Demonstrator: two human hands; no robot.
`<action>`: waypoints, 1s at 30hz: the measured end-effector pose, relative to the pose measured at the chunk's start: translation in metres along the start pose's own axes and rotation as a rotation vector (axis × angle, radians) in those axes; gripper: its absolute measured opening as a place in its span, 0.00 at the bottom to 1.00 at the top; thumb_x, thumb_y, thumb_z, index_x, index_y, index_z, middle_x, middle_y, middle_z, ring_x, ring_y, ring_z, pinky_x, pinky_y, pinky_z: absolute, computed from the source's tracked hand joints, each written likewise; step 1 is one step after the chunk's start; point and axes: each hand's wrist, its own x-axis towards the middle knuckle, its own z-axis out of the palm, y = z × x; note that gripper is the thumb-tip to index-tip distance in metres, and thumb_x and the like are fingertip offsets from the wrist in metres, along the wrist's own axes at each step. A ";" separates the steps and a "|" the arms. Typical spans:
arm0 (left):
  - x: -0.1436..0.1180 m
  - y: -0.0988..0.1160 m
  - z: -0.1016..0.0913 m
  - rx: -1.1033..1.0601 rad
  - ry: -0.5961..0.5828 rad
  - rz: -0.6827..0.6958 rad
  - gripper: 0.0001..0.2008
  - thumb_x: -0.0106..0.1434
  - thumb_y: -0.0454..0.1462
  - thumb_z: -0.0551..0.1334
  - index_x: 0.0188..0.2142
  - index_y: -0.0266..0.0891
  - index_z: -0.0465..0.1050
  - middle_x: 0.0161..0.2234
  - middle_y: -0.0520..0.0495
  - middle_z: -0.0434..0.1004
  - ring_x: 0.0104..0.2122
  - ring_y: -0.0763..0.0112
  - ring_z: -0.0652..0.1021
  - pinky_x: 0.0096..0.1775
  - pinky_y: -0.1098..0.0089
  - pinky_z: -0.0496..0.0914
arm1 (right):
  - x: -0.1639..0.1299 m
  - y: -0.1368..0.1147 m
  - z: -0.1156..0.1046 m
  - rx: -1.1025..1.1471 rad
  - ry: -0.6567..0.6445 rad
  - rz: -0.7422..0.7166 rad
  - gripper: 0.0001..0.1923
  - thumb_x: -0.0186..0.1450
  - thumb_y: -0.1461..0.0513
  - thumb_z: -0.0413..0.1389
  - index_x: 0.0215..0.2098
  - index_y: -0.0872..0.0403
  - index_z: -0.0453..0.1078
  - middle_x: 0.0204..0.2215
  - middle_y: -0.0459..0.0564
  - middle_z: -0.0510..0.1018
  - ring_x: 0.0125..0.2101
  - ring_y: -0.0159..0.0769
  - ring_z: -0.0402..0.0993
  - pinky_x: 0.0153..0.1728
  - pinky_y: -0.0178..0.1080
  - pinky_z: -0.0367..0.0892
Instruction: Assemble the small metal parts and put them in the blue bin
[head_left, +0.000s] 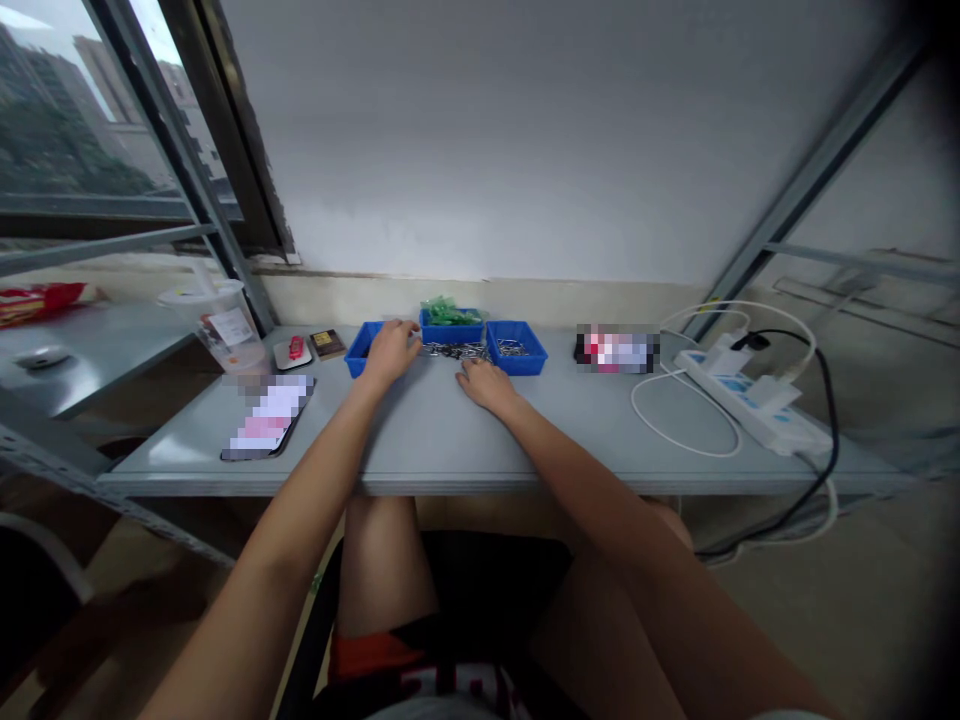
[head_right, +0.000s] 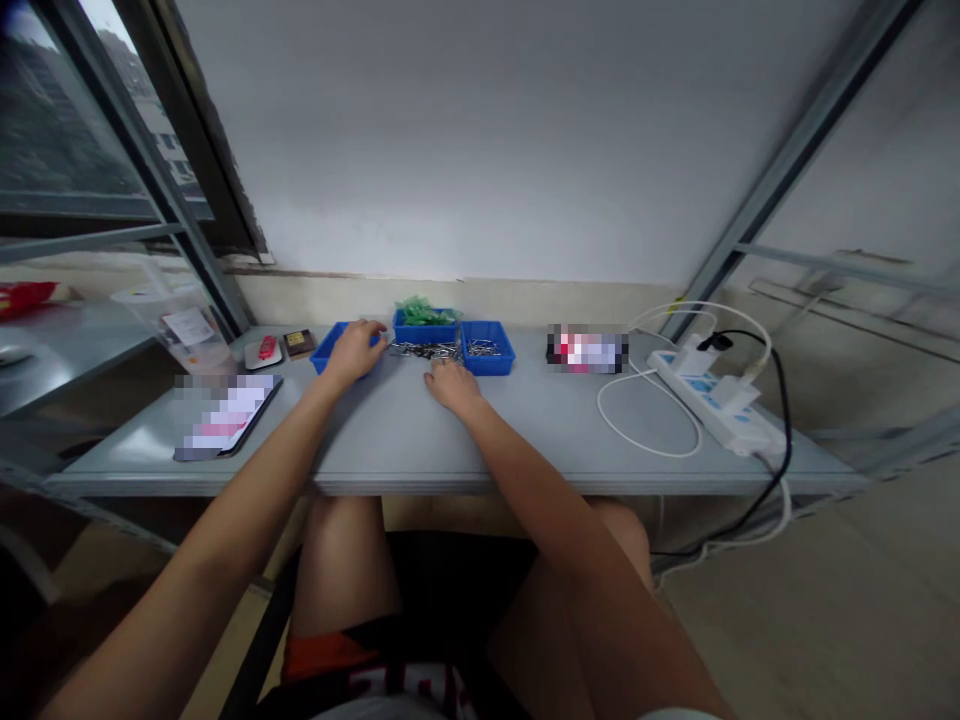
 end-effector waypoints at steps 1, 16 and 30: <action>0.000 0.006 0.005 -0.065 -0.025 0.081 0.15 0.63 0.36 0.56 0.47 0.34 0.75 0.44 0.38 0.76 0.48 0.57 0.74 0.52 0.62 0.66 | 0.000 0.000 0.000 -0.004 -0.008 -0.010 0.19 0.70 0.56 0.45 0.50 0.56 0.71 0.51 0.63 0.73 0.49 0.51 0.72 0.48 0.47 0.66; -0.006 0.016 0.028 -0.146 -0.366 0.164 0.15 0.58 0.37 0.60 0.43 0.35 0.79 0.40 0.39 0.81 0.40 0.58 0.79 0.44 0.66 0.72 | 0.004 0.005 -0.005 -0.048 -0.034 -0.119 0.20 0.71 0.54 0.44 0.52 0.54 0.70 0.52 0.60 0.73 0.49 0.51 0.72 0.47 0.46 0.67; -0.006 0.016 0.028 -0.125 -0.461 0.168 0.18 0.61 0.39 0.58 0.46 0.33 0.78 0.40 0.40 0.81 0.38 0.60 0.79 0.43 0.67 0.71 | 0.006 0.004 -0.004 -0.067 -0.017 -0.115 0.21 0.72 0.54 0.42 0.53 0.54 0.69 0.53 0.58 0.72 0.51 0.50 0.71 0.48 0.47 0.67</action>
